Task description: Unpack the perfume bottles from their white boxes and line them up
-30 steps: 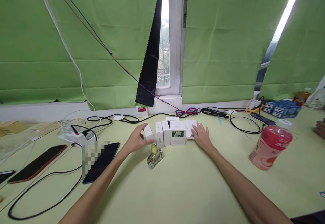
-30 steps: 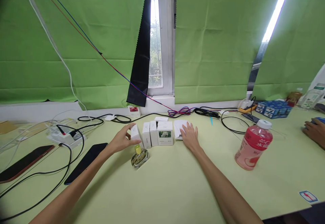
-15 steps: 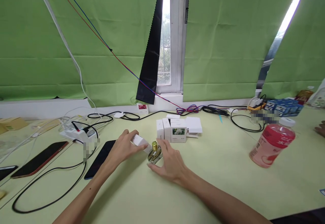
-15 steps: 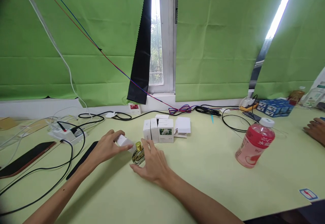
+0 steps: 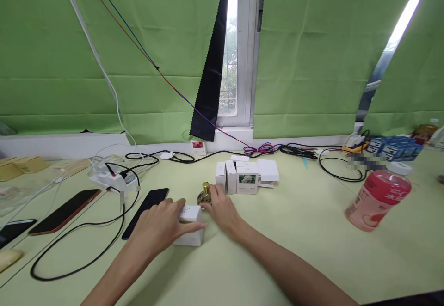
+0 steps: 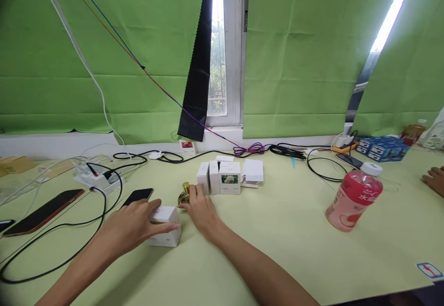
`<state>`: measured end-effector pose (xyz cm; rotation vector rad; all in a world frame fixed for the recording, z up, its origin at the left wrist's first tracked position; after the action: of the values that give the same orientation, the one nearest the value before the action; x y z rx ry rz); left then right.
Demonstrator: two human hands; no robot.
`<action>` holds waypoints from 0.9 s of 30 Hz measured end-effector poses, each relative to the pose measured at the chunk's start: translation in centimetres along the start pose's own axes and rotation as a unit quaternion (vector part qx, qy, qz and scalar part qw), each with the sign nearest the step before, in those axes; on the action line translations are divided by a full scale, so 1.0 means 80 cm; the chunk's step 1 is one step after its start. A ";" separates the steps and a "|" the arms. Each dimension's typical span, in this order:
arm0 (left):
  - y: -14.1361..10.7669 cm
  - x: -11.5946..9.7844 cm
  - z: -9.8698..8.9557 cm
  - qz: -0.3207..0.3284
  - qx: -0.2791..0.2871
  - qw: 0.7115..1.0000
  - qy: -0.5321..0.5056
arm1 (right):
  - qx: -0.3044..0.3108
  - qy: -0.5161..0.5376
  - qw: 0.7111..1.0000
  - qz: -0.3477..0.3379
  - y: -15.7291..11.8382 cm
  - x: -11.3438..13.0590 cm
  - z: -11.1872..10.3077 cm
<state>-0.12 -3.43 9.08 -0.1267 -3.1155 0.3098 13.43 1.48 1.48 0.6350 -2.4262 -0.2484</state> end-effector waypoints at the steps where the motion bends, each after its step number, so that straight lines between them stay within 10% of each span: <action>1: -0.002 -0.002 0.002 0.005 0.007 1.000 -0.003 | 0.004 -0.001 1.000 0.000 0.004 0.002 0.003; 10: -0.010 -0.027 0.010 0.172 0.004 0.977 -0.122 | -0.072 0.107 0.991 -0.040 -0.037 -0.016 -0.027; 16: 0.009 -0.076 0.025 0.186 -0.015 0.956 -0.227 | 0.022 0.184 0.983 -0.009 -0.087 -0.046 -0.062; 21: 0.044 -0.118 0.082 0.155 0.151 0.878 -0.426 | 0.072 0.142 0.987 -0.007 -0.122 -0.058 -0.084; 27: 0.067 -0.105 0.105 0.176 0.207 0.847 -0.458 | 0.158 0.078 0.984 0.033 -0.135 -0.066 -0.091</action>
<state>8.58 -0.56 -0.19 -0.7535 -3.7678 1.4269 25.67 -5.44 1.06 0.6805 -2.3467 0.2126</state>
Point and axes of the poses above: each hand's wrist, its own y-axis towards the middle knuckle, its own z-axis out of the palm, x = y × z, the point moved 6 cm from there along y, towards the middle knuckle, and after that the axes turned 11 degrees about x, right-handed, at the moved point
